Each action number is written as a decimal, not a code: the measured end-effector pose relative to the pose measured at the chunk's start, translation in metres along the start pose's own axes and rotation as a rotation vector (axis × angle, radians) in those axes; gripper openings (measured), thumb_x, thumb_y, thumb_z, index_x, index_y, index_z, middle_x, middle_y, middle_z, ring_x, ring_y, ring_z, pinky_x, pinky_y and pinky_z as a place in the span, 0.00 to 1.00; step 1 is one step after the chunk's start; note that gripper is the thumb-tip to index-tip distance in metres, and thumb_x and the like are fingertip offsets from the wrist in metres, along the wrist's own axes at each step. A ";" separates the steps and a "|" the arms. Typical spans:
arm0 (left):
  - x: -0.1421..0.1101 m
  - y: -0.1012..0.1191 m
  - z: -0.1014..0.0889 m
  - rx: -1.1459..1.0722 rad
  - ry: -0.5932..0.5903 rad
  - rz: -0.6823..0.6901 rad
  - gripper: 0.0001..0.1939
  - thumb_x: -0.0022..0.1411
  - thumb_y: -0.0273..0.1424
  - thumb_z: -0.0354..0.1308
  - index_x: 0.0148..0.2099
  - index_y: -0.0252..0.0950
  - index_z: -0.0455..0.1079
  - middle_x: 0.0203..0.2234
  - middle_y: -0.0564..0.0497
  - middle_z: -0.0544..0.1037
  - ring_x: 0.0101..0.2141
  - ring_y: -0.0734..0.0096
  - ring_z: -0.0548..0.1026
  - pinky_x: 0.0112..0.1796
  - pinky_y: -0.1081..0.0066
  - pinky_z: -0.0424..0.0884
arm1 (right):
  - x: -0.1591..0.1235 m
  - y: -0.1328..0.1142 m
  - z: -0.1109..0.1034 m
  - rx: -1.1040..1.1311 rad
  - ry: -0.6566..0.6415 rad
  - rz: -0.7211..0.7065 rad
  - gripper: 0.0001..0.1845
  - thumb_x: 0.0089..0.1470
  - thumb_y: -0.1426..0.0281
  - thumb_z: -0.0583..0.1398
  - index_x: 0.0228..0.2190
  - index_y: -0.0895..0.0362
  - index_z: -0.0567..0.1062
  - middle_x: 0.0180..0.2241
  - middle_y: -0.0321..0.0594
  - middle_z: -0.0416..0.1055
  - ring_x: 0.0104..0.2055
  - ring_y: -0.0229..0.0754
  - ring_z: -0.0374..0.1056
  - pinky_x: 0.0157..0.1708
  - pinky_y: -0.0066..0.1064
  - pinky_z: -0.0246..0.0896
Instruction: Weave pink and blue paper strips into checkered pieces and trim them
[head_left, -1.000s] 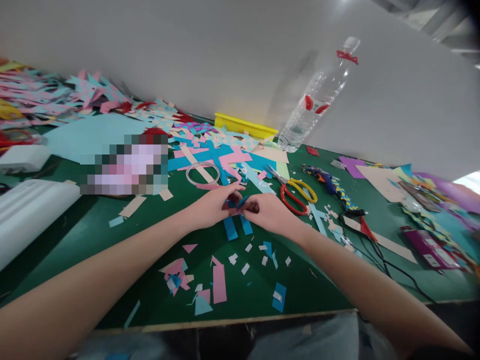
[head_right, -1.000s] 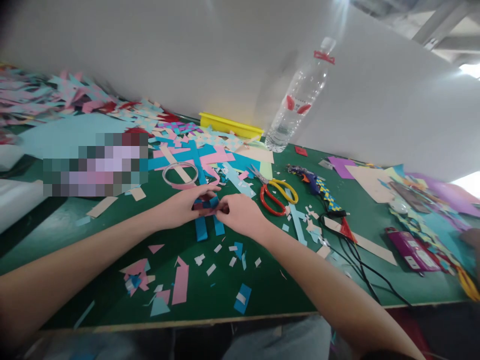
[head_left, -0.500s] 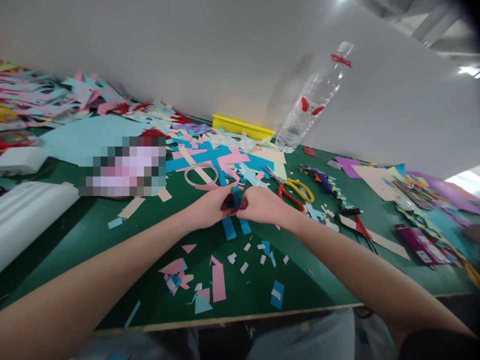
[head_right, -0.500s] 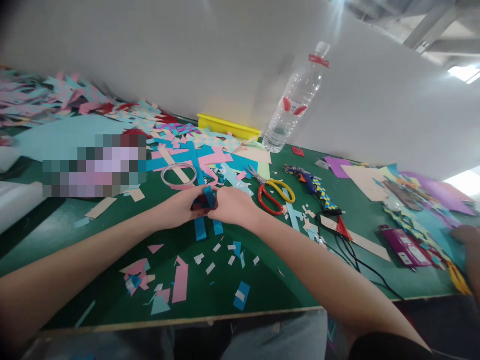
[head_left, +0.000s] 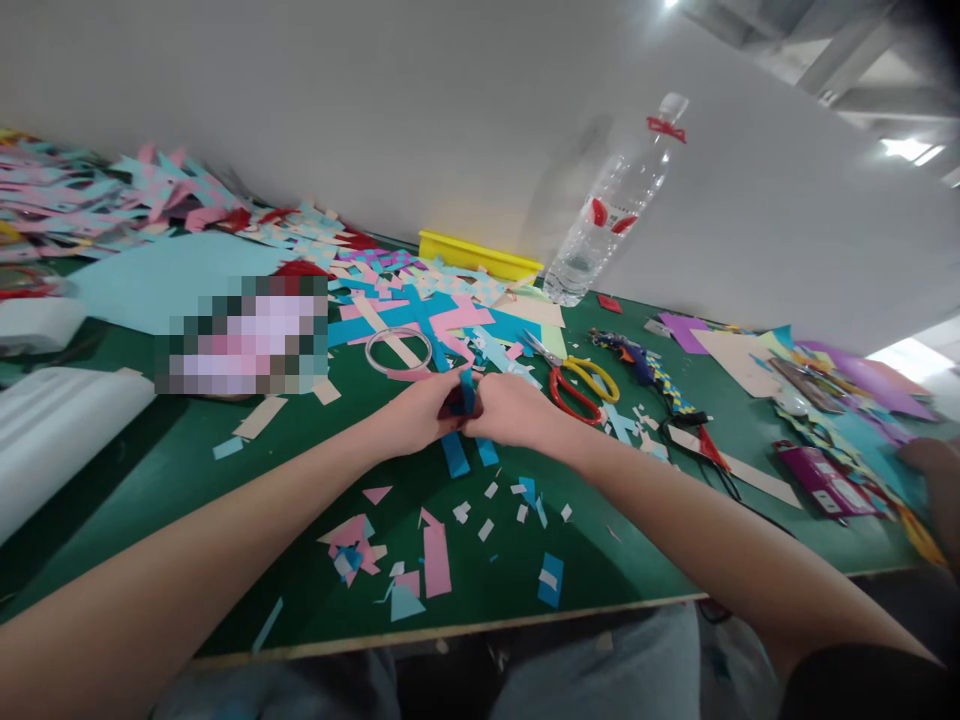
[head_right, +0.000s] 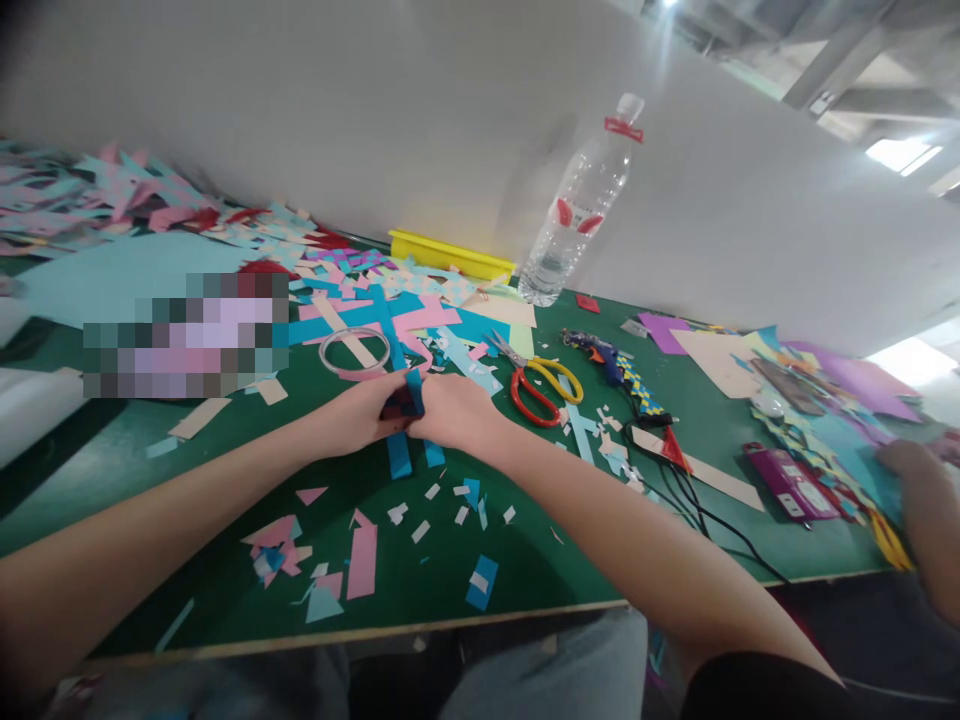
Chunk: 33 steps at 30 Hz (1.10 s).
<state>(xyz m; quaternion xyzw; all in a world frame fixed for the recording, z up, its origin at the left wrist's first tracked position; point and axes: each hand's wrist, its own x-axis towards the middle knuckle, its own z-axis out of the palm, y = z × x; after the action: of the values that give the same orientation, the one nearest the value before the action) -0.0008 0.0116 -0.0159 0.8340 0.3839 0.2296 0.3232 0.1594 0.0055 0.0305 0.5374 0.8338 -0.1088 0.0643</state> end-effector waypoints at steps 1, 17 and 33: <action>0.000 0.000 0.000 0.001 -0.001 -0.002 0.19 0.56 0.32 0.55 0.51 0.35 0.63 0.44 0.43 0.75 0.43 0.53 0.74 0.43 0.60 0.70 | 0.000 0.000 0.001 0.012 0.008 0.000 0.19 0.42 0.62 0.59 0.37 0.59 0.72 0.28 0.42 0.73 0.28 0.42 0.67 0.19 0.28 0.47; 0.002 0.002 -0.001 0.016 -0.017 -0.031 0.10 0.56 0.32 0.54 0.41 0.38 0.62 0.38 0.46 0.75 0.37 0.59 0.74 0.35 0.64 0.72 | -0.005 0.008 0.010 0.190 0.021 0.002 0.11 0.44 0.63 0.58 0.19 0.58 0.71 0.20 0.37 0.67 0.22 0.35 0.59 0.20 0.27 0.46; 0.001 0.000 0.001 -0.108 -0.043 0.015 0.26 0.59 0.34 0.54 0.59 0.39 0.56 0.45 0.46 0.75 0.46 0.59 0.73 0.45 0.61 0.70 | -0.007 0.016 0.011 0.148 0.052 -0.006 0.17 0.46 0.64 0.59 0.13 0.57 0.62 0.15 0.31 0.53 0.19 0.32 0.47 0.20 0.28 0.40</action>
<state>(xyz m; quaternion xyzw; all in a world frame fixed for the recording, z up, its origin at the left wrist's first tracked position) 0.0004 0.0119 -0.0168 0.8229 0.3574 0.2344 0.3743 0.1769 0.0035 0.0193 0.5406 0.8266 -0.1565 0.0024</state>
